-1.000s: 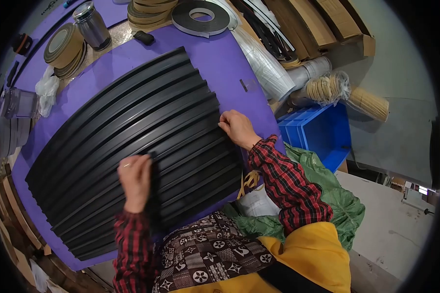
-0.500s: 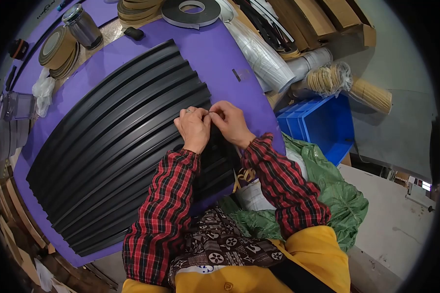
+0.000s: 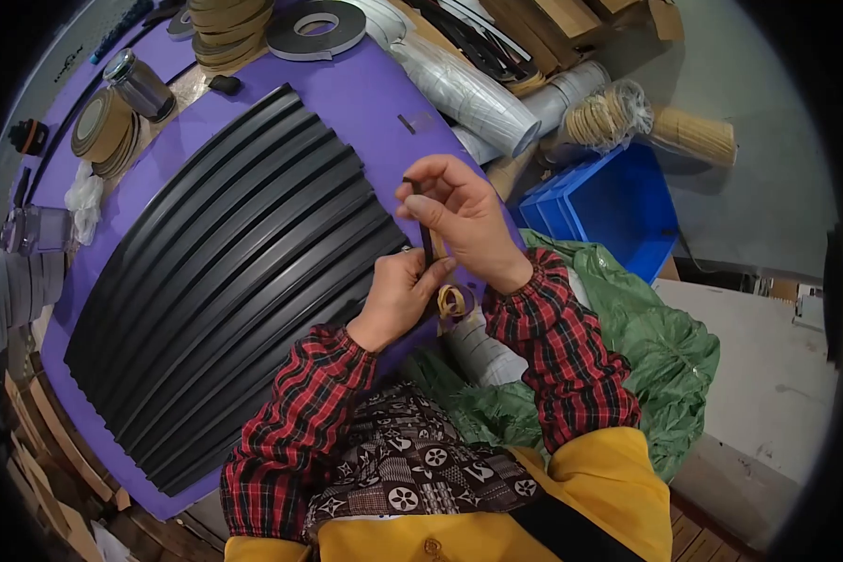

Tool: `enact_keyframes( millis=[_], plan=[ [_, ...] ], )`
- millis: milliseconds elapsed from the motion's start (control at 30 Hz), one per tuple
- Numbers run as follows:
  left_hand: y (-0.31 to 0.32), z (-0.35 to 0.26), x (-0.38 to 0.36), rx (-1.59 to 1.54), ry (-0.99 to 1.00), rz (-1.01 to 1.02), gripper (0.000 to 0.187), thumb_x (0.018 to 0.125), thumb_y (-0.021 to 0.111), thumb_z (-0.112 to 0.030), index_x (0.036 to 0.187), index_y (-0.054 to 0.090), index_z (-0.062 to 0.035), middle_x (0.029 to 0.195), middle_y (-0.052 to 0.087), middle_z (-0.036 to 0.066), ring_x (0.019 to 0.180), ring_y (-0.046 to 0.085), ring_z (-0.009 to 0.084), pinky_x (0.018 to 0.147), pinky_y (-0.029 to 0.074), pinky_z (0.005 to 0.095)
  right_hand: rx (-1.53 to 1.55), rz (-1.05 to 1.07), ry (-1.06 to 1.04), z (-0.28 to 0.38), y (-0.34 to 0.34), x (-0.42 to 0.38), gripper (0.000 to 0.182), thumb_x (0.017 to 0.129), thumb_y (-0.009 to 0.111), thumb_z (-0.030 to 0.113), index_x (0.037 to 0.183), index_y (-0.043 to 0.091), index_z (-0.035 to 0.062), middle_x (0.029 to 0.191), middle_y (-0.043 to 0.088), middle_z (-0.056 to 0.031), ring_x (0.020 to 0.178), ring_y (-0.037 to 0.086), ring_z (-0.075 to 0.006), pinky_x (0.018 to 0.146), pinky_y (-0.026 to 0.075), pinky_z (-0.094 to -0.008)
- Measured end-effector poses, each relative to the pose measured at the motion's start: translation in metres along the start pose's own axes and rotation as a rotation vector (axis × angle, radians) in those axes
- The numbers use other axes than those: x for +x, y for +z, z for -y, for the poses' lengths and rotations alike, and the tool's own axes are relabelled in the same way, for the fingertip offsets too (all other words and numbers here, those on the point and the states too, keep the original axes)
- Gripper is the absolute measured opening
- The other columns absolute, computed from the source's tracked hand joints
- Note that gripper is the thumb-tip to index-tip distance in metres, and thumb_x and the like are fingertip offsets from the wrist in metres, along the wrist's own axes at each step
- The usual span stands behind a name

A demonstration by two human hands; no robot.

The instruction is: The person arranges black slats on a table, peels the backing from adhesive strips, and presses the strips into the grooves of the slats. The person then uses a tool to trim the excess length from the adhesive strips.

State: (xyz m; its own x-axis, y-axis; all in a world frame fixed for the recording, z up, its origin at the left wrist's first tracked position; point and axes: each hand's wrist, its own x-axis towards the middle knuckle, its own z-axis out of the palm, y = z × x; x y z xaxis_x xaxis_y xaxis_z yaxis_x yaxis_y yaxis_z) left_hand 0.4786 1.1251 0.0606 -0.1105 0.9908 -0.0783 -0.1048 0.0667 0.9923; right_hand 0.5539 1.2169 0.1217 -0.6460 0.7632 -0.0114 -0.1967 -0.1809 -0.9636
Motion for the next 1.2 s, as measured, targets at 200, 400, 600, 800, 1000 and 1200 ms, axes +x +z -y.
enact_keyframes(
  millis=[200, 400, 600, 800, 1000, 1200],
  plan=[
    [0.001, -0.051, -0.047, 0.664, 0.002, 0.310, 0.023, 0.082, 0.053, -0.017, 0.068, 0.053, 0.0016, 0.058, 0.054, 0.020, 0.057, 0.055, 0.0372, 0.050, 0.043, 0.0413, -0.350, -0.370, -0.316, 0.023, -0.013, -0.071, 0.017, 0.079, 0.061, 0.004, 0.093, 0.051, 0.0034, 0.078, 0.048, 0.0019, 0.068, 0.045, -0.0033, 0.060, 0.039, -0.0162],
    [-0.001, -0.053, -0.110, 0.835, 0.260, 0.240, 0.011, 0.077, 0.058, -0.009, 0.075, 0.056, 0.0017, 0.059, 0.052, 0.017, 0.055, 0.053, 0.0325, 0.049, 0.041, 0.0361, 0.050, -0.770, -0.724, 0.092, 0.011, -0.165, 0.013, 0.086, 0.050, 0.007, 0.098, 0.045, 0.0070, 0.084, 0.055, -0.0059, 0.078, 0.057, -0.0178, 0.067, 0.051, -0.0349],
    [-0.032, -0.038, -0.217, 1.037, 0.428, 0.216, 0.006, 0.073, 0.058, -0.008, 0.076, 0.056, -0.0035, 0.064, 0.054, 0.014, 0.059, 0.054, 0.0303, 0.051, 0.042, 0.0384, 0.067, -0.933, -0.890, 0.136, 0.029, -0.258, 0.011, 0.088, 0.047, 0.010, 0.096, 0.042, 0.0068, 0.088, 0.053, -0.0097, 0.084, 0.055, -0.0251, 0.077, 0.048, -0.0447],
    [-0.020, -0.008, -0.333, 1.093, 0.232, 0.543, 0.025, 0.071, 0.060, -0.013, 0.090, 0.051, -0.0005, 0.079, 0.057, 0.016, 0.071, 0.056, 0.0332, 0.058, 0.047, 0.0378, 0.246, -0.646, -0.793, 0.144, 0.033, -0.289, 0.008, 0.088, 0.046, 0.008, 0.095, 0.043, 0.0077, 0.086, 0.056, -0.0082, 0.083, 0.058, -0.0238, 0.075, 0.050, -0.0408],
    [-0.019, -0.106, -0.305, 0.422, 0.389, 0.064, 0.043, 0.079, 0.060, -0.015, 0.115, 0.043, 0.0034, 0.086, 0.055, 0.014, 0.063, 0.054, 0.0200, 0.058, 0.044, 0.0294, 0.035, -0.336, -0.463, 0.109, 0.165, -0.285, 0.010, 0.087, 0.047, 0.005, 0.096, 0.045, 0.0042, 0.083, 0.055, -0.0072, 0.077, 0.060, -0.0187, 0.066, 0.051, -0.0288],
    [0.010, -0.116, -0.264, -0.071, 0.402, 0.366, 0.019, 0.085, 0.054, -0.012, 0.099, 0.056, 0.0009, 0.075, 0.055, 0.006, 0.065, 0.049, 0.0135, 0.058, 0.040, 0.0246, -0.109, -0.150, -0.496, 0.083, 0.171, -0.302, 0.010, 0.084, 0.050, 0.000, 0.093, 0.047, 0.0000, 0.085, 0.056, -0.0081, 0.082, 0.055, -0.0131, 0.074, 0.044, -0.0244]
  ],
)
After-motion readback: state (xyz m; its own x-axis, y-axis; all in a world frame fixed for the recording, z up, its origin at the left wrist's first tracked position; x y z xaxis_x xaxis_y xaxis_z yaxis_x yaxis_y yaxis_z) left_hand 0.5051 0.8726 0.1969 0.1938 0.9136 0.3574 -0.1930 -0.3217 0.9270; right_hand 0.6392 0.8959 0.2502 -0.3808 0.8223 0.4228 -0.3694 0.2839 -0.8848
